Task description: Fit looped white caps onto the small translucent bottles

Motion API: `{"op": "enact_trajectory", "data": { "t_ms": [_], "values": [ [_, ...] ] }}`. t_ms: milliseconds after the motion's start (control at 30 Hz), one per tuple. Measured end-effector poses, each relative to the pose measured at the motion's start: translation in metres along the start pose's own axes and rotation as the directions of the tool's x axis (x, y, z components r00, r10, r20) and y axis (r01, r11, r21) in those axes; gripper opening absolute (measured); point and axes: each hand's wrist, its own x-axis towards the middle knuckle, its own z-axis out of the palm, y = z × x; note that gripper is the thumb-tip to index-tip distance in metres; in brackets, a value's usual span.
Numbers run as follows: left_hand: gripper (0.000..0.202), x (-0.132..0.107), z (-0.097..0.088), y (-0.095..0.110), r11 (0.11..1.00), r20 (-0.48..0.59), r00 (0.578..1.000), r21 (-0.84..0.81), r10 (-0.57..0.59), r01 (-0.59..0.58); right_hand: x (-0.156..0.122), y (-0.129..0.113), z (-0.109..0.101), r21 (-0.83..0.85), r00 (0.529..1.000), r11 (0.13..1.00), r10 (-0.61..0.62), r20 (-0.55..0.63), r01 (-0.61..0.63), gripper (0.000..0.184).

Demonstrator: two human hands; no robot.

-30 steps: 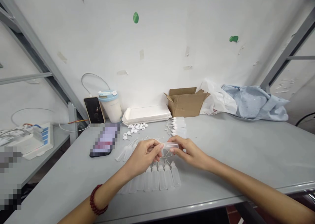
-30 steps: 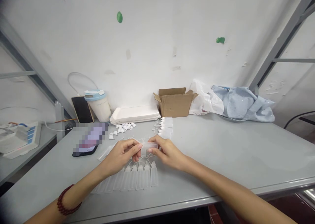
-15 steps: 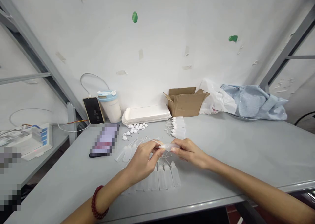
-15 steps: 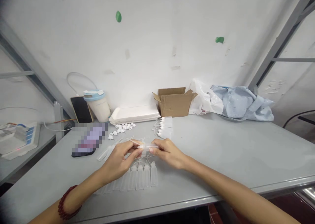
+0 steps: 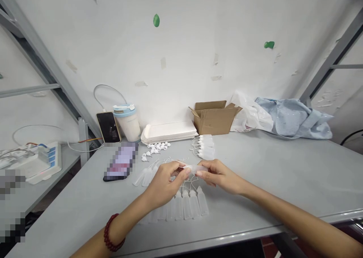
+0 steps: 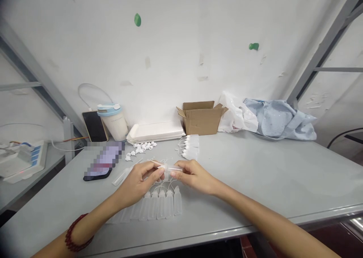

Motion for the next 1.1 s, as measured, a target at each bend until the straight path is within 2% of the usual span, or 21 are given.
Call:
{"op": "enact_trajectory", "data": {
  "t_ms": [133,233,367,467,667,800,933,1100],
  "values": [
    [0.034,0.002,-0.001,-0.003,0.991,0.086,0.991,-0.082,-0.099,0.106,0.000,-0.002,0.001,-0.233,0.985,0.963,-0.155,-0.079,0.133,0.036],
    [0.036,0.002,0.001,-0.004,0.988,0.104,0.988,-0.093,-0.111,0.121,0.000,-0.002,0.001,-0.289,0.975,0.941,-0.206,-0.082,0.174,0.036],
    [0.034,-0.001,0.003,-0.001,1.000,0.009,1.000,0.022,-0.009,0.009,0.000,-0.003,-0.001,-0.236,0.983,0.960,-0.170,-0.064,0.150,0.038],
    [0.030,-0.003,0.005,-0.001,0.991,-0.008,0.996,0.107,0.086,-0.084,0.000,-0.003,-0.002,-0.191,0.988,0.973,-0.141,-0.067,0.126,0.037],
    [0.015,-0.005,0.007,-0.009,0.936,-0.037,0.966,0.256,0.257,-0.239,0.000,0.002,-0.003,-0.054,0.997,0.996,-0.069,-0.031,0.067,0.041],
    [0.011,-0.003,0.006,-0.013,0.903,-0.019,0.941,0.289,0.338,-0.318,0.000,0.004,-0.003,0.036,0.999,0.998,-0.046,-0.021,0.047,0.042],
    [0.012,-0.002,0.005,-0.010,0.932,-0.024,0.964,0.265,0.265,-0.249,0.001,0.004,-0.001,0.068,1.000,0.997,-0.023,-0.007,0.023,0.042],
    [0.022,-0.002,0.005,-0.006,0.965,-0.002,0.986,0.208,0.166,-0.162,0.001,0.001,0.000,0.023,1.000,1.000,-0.019,0.005,0.019,0.042]
  ]
}}
